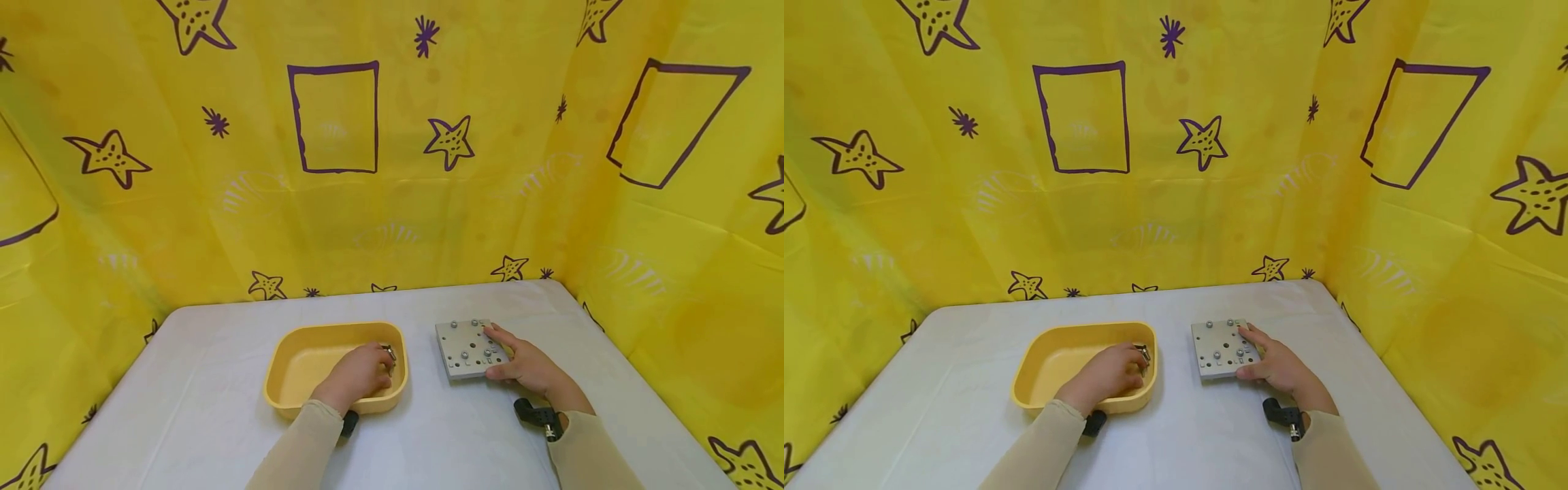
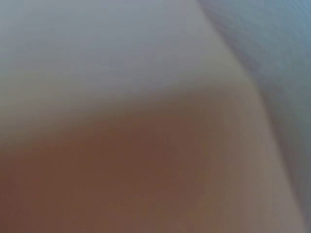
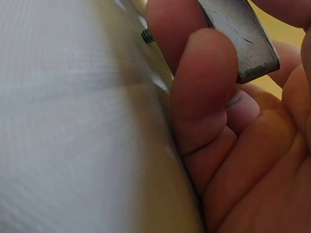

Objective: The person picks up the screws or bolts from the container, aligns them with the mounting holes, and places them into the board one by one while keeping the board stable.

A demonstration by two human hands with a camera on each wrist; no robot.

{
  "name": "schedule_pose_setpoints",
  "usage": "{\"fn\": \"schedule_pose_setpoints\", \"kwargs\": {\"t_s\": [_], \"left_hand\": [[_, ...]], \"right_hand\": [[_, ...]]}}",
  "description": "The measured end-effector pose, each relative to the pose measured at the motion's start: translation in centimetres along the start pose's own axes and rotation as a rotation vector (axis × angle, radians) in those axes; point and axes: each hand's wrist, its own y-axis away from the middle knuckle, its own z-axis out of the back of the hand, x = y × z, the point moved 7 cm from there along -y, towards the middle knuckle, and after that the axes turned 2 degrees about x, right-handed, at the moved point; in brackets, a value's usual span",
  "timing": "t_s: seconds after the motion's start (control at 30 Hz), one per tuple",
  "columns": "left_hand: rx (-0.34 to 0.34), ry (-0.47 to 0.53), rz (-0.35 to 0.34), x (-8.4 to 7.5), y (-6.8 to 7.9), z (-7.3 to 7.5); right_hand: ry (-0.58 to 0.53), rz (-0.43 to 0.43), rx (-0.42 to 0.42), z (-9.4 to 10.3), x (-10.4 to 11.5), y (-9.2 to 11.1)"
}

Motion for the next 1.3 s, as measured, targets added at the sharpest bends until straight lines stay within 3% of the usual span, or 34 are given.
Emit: {"fn": "schedule_pose_setpoints", "kwargs": {"t_s": [0.4,0.6,0.73,0.83,1.07,1.2,1.3], "left_hand": [[0.022,-0.109,0.012,-0.5,-0.2,0.2],[0.021,-0.113,0.013,-0.4,-0.4,0.0],[-0.024,-0.055,0.055,0.2,-0.2,0.1],[-0.100,0.106,0.142,0.8,0.3,1.0],[-0.228,0.686,0.398,2.1,2.2,2.8],[-0.245,1.013,0.431,2.2,1.9,3.1],[-0.241,1.173,0.428,1.6,1.1,3.5]], "right_hand": [[-0.006,0.007,-0.008,0.0,-0.1,-0.1],[-0.020,0.012,-0.004,-0.1,-0.3,-0.2],[-0.024,0.011,-0.007,-0.1,-0.2,-0.2],[-0.025,0.010,-0.010,-0.1,-0.1,-0.1],[-0.019,0.026,-0.008,-0.2,0.0,-0.2],[-0.018,0.039,-0.010,-0.2,0.0,-0.1],[-0.012,0.043,-0.011,-0.1,0.0,-0.1]]}}
